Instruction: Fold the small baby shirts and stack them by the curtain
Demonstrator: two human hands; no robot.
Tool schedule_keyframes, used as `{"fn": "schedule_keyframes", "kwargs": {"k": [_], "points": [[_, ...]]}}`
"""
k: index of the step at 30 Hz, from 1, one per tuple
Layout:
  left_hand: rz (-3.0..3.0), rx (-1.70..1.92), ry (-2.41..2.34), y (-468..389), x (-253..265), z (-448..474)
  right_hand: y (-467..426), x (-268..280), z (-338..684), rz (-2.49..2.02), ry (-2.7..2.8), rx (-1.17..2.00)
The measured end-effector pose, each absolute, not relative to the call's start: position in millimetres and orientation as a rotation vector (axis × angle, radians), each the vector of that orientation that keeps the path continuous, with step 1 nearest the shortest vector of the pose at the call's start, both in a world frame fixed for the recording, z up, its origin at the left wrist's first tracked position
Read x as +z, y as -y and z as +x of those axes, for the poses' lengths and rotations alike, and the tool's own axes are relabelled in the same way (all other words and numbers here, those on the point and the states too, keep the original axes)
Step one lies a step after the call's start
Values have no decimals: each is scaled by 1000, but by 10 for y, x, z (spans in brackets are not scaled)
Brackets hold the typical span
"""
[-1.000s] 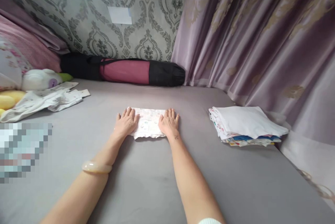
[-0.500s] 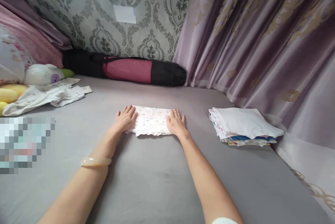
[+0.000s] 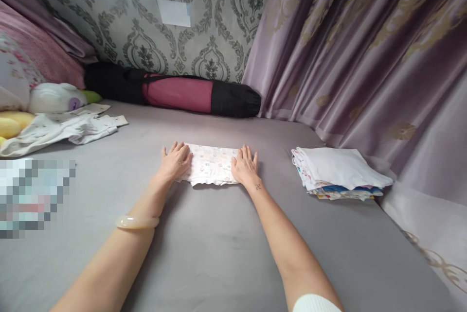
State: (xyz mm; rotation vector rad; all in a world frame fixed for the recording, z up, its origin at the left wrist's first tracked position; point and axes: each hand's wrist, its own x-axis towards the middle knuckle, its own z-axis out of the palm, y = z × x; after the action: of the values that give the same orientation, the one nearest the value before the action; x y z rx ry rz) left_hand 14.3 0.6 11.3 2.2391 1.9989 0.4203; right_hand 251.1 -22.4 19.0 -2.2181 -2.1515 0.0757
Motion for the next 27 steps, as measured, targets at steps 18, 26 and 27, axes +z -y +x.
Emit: {"fn": "schedule_keyframes", "kwargs": {"k": [18,26,27], "points": [[2324,313,-1910,17,-16,384,120,33,2223,-2127,2184,134],[2064,823,-1841,-66,19,313,121,116,2088,-2099,2200,143],[1965,945,-1837,-92,23,287,117,128,2042,-2082,2214,156]]}}
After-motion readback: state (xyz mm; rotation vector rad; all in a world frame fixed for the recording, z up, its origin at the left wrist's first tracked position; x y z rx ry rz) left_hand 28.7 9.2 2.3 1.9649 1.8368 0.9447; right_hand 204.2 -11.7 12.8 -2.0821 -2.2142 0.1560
